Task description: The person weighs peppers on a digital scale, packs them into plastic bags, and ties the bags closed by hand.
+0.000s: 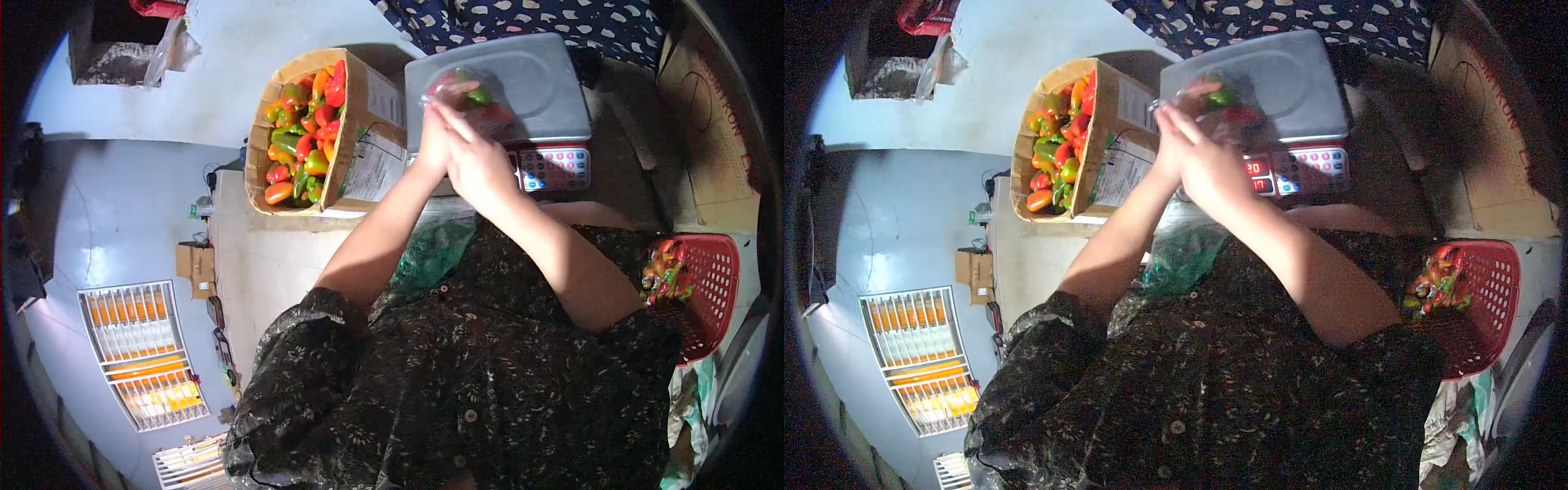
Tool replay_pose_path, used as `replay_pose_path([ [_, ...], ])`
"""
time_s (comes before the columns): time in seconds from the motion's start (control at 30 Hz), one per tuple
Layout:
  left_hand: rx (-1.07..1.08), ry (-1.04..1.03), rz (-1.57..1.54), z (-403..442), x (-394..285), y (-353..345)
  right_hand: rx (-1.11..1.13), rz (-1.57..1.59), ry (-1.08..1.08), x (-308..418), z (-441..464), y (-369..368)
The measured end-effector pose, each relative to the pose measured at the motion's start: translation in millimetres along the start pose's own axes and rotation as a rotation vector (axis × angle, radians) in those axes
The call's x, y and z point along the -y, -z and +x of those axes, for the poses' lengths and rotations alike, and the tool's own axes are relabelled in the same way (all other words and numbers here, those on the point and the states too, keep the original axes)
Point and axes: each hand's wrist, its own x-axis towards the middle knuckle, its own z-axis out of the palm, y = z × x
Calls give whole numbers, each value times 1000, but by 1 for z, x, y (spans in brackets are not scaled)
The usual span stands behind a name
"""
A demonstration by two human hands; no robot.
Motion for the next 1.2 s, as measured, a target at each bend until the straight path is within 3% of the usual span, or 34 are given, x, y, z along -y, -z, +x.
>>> replay_pose_path([
  [0.07, 30, -110, 311, 15, 2, -14, -14, 57, 98, 6, -4, -9],
  [0.1, 67, -45, 325, 20, 1, -16, -131, 40, 212, 11, -3, -15],
  [0.23, 166, 10, 698, 24, -6, -21, 138, 93, 53, 14, -4, -1],
  [0.33, 130, -112, 427, 18, 25, -30, -49, 137, 143, 7, -2, -3],
  [0.37, 44, -279, 335, 20, 40, -33, -58, 168, 137, 6, 0, -1],
  [0.43, 174, -142, 232, 7, 6, 13, -83, 233, 119, 6, 2, 6],
  [0.47, 321, -44, -15, 2, -36, 51, -90, 260, 89, 7, 2, 11],
  [0.5, 309, 176, -53, -2, -57, 71, -96, 288, 62, 10, 3, 16],
  [0.53, 204, -9, 2, -12, -63, 92, -100, 316, 39, 12, 5, 20],
  [0.6, 31, 199, -205, -35, -50, 115, -142, 372, 66, 15, 8, 22],
  [0.67, -42, 169, 83, -49, -23, 115, -162, 411, 117, 17, 10, 23],
  [0.73, 50, 117, 317, -62, 0, 99, -151, 467, 156, 20, 11, 29],
  [0.8, -9, -63, 272, -59, 10, 66, -98, 583, 186, 27, 14, 43],
  [0.83, -3, -255, 530, -44, -16, 57, -44, 621, 211, 31, 16, 53],
  [0.87, -4, -276, 305, -31, -36, 47, 1, 718, 198, 34, 16, 58],
  [0.97, 197, -23, -3, -22, -19, 16, 37, 662, 269, 30, 16, 87],
  [1.0, 293, 240, -67, -17, -46, 30, -7, 660, 88, 29, 13, 99],
  [1.03, 271, 141, -65, -9, -51, 34, -51, 669, -92, 29, 10, 112],
  [1.1, 212, -5, -161, 0, -62, 44, -191, 600, -138, 9, 12, 116],
  [1.13, 208, 38, -360, 6, -74, 48, -230, 652, -98, -7, 11, 105],
  [1.2, 291, 136, -381, 14, -90, 60, 38, 919, -237, -57, 3, 81],
])
